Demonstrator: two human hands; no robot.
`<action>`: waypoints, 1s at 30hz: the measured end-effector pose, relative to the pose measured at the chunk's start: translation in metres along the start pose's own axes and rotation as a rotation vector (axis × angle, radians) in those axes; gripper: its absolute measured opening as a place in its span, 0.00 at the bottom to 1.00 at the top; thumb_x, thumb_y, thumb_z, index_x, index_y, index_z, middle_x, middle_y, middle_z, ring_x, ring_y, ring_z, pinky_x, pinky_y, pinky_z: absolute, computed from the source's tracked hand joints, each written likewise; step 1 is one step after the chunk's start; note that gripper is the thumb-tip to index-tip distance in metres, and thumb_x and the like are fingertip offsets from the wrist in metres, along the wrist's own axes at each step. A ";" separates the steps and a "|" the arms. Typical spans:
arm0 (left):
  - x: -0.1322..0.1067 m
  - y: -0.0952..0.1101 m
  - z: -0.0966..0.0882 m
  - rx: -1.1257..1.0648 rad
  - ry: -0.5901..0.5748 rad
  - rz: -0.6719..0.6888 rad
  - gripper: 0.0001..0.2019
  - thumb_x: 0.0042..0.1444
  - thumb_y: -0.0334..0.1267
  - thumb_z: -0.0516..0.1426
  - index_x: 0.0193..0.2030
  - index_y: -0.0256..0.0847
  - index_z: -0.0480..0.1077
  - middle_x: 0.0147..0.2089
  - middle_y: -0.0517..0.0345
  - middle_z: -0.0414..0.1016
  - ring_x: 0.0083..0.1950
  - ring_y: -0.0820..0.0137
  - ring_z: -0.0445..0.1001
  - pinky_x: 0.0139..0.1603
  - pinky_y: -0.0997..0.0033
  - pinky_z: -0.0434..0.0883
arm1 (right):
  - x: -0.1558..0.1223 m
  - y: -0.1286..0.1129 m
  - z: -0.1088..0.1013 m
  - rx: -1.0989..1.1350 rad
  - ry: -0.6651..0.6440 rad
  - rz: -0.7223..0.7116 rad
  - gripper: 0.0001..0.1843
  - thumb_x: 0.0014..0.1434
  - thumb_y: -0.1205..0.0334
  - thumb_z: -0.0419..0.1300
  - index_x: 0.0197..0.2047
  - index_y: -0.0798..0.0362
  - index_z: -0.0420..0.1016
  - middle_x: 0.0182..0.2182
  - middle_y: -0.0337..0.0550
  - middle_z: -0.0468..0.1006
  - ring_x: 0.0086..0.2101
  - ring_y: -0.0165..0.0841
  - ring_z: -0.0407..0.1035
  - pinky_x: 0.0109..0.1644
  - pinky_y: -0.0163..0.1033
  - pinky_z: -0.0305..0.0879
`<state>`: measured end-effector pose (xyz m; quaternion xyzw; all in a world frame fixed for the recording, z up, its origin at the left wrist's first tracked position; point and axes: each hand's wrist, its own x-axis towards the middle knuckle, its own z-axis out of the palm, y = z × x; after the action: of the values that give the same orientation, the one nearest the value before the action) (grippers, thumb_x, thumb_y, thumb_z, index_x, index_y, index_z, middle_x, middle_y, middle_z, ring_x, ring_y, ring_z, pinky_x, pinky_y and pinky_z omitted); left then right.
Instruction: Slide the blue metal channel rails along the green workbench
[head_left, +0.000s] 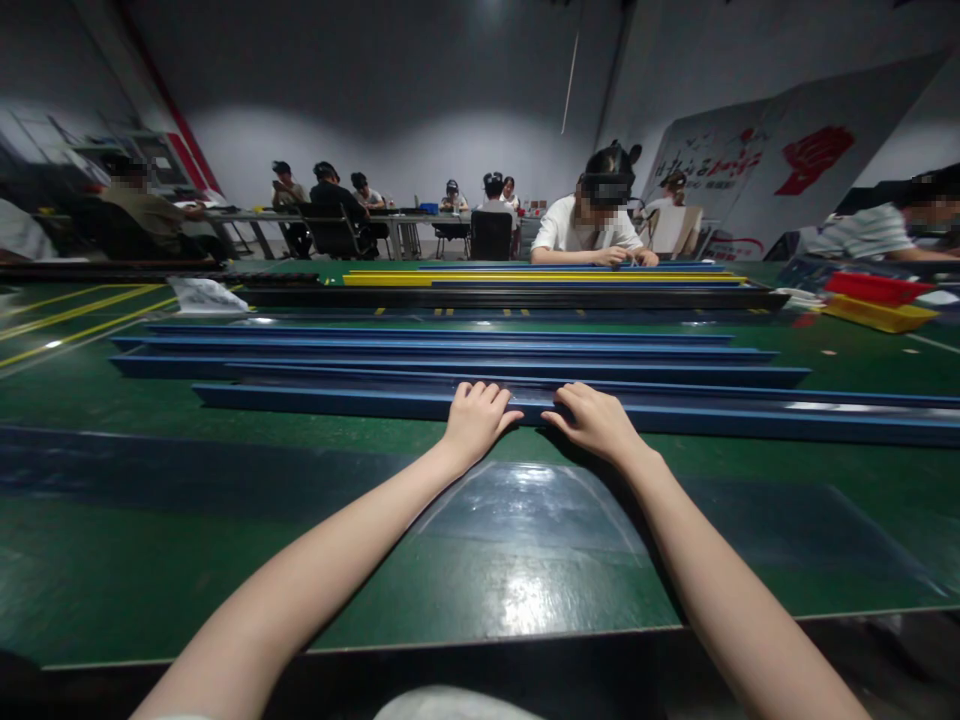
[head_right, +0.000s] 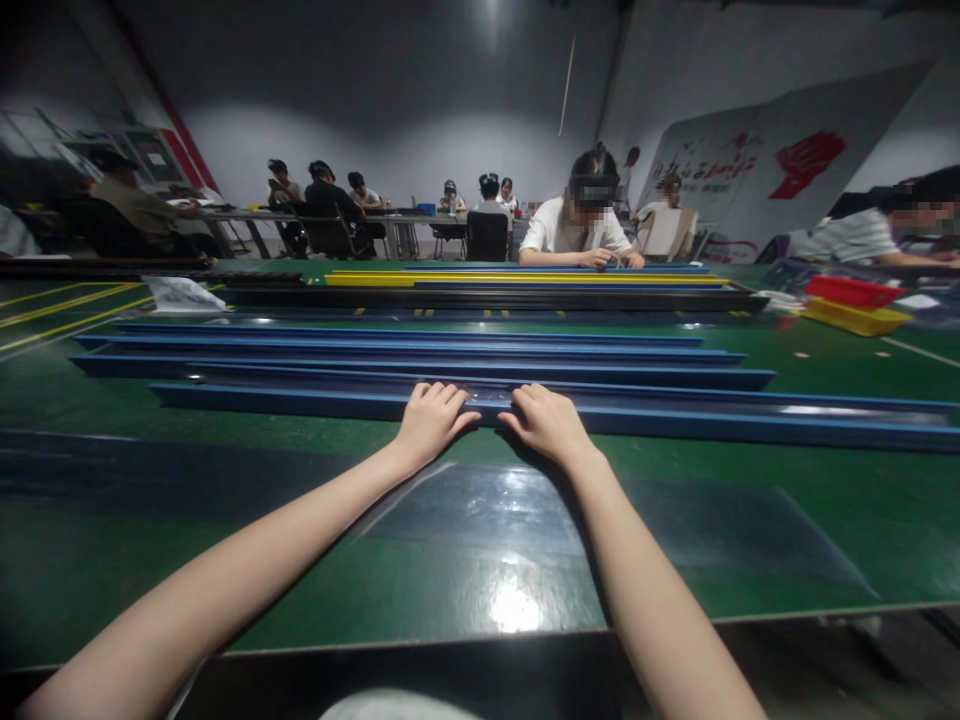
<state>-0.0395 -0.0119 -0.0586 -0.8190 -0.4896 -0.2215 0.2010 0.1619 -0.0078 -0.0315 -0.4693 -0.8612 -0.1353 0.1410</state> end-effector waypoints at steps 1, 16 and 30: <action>0.000 0.000 0.000 -0.001 0.002 -0.001 0.15 0.57 0.49 0.49 0.38 0.39 0.67 0.37 0.53 0.72 0.41 0.64 0.66 0.42 0.63 0.55 | 0.001 0.000 0.001 0.000 0.008 0.001 0.16 0.59 0.51 0.48 0.33 0.53 0.68 0.33 0.46 0.73 0.35 0.34 0.65 0.33 0.34 0.52; 0.000 0.001 -0.004 -0.003 0.015 0.008 0.16 0.58 0.49 0.48 0.42 0.40 0.66 0.38 0.52 0.72 0.41 0.64 0.67 0.43 0.63 0.56 | 0.002 0.005 -0.007 0.006 -0.036 0.066 0.15 0.57 0.52 0.49 0.28 0.53 0.69 0.30 0.44 0.74 0.31 0.33 0.66 0.28 0.34 0.46; 0.001 0.001 -0.002 0.019 0.003 -0.007 0.17 0.57 0.50 0.49 0.41 0.39 0.67 0.38 0.52 0.72 0.41 0.63 0.66 0.43 0.63 0.55 | -0.005 0.014 -0.014 -0.039 -0.069 0.127 0.14 0.55 0.54 0.50 0.27 0.53 0.68 0.30 0.44 0.75 0.31 0.33 0.67 0.27 0.35 0.45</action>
<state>-0.0387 -0.0127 -0.0570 -0.8151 -0.4943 -0.2186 0.2086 0.1776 -0.0096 -0.0186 -0.5299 -0.8313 -0.1264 0.1105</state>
